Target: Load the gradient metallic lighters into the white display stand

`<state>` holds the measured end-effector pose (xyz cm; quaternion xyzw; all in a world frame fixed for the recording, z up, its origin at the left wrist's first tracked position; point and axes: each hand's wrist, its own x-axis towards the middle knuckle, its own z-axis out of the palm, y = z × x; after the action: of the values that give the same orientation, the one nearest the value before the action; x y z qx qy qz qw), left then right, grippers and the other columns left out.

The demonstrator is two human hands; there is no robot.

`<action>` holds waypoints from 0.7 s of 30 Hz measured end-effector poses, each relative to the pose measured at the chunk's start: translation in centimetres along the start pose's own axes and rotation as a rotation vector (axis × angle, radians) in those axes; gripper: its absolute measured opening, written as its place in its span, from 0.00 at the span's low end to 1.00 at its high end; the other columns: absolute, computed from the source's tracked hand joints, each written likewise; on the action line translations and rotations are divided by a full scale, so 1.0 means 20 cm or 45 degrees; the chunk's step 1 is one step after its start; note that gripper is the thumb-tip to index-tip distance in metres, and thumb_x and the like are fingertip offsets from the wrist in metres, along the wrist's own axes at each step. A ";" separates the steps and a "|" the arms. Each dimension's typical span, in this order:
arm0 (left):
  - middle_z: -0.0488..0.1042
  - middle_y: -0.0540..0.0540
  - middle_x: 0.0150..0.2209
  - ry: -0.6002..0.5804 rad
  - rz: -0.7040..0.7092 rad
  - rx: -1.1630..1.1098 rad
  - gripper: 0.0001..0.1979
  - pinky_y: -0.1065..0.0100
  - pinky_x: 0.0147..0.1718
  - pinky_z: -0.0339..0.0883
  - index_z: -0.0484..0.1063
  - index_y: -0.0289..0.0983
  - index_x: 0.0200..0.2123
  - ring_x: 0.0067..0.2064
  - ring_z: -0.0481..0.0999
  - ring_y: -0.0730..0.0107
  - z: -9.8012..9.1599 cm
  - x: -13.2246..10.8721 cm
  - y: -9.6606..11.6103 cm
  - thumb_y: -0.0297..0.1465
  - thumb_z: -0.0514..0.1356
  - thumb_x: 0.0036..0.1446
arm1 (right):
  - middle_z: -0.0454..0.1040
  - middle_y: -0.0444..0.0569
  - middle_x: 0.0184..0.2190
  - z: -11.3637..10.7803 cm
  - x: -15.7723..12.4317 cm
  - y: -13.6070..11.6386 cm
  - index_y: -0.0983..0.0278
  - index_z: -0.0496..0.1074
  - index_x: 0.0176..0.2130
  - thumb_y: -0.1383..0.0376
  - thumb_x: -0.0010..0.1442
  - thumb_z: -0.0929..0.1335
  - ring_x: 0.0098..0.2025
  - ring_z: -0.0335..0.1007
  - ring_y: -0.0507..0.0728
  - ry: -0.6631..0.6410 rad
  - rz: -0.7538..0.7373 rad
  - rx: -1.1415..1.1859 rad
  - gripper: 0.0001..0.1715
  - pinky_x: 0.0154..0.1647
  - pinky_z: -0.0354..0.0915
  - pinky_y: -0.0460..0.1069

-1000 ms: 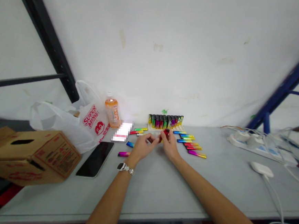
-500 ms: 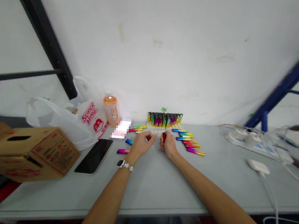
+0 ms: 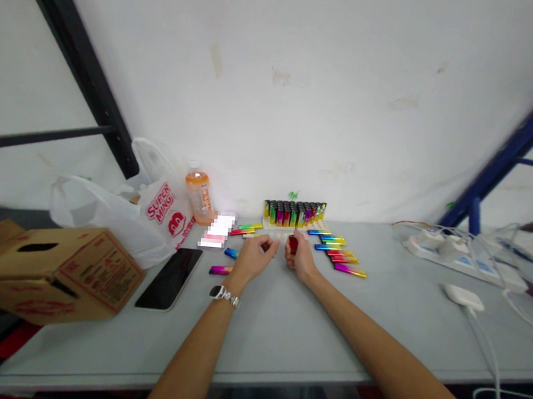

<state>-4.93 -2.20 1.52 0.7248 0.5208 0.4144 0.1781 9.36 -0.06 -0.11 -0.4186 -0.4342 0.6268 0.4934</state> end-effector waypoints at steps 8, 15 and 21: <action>0.74 0.49 0.24 0.003 -0.015 0.112 0.18 0.67 0.33 0.64 0.71 0.37 0.23 0.28 0.72 0.69 0.00 0.00 -0.01 0.39 0.54 0.63 | 0.48 0.36 0.09 0.00 0.01 0.00 0.60 0.59 0.23 0.42 0.61 0.55 0.11 0.38 0.47 -0.002 0.000 0.068 0.29 0.12 0.37 0.44; 0.74 0.39 0.51 0.149 -0.131 0.658 0.13 0.55 0.53 0.63 0.73 0.36 0.47 0.55 0.70 0.53 -0.03 -0.02 -0.06 0.28 0.57 0.59 | 0.66 0.34 0.17 0.02 0.01 0.04 0.58 0.59 0.38 0.43 0.54 0.67 0.13 0.55 0.49 -0.049 -0.331 -0.145 0.25 0.13 0.52 0.44; 0.72 0.39 0.57 0.007 -0.156 0.761 0.17 0.47 0.65 0.47 0.72 0.37 0.50 0.63 0.64 0.54 -0.02 -0.04 -0.04 0.25 0.55 0.59 | 0.76 0.48 0.33 -0.01 0.03 0.04 0.63 0.72 0.35 0.50 0.58 0.68 0.35 0.71 0.55 0.100 -0.690 -0.546 0.19 0.35 0.66 0.49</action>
<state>-5.84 -2.72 0.76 0.7112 0.6629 0.2332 -0.0197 9.32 0.51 -1.01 -0.4061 -0.6321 0.3507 0.5590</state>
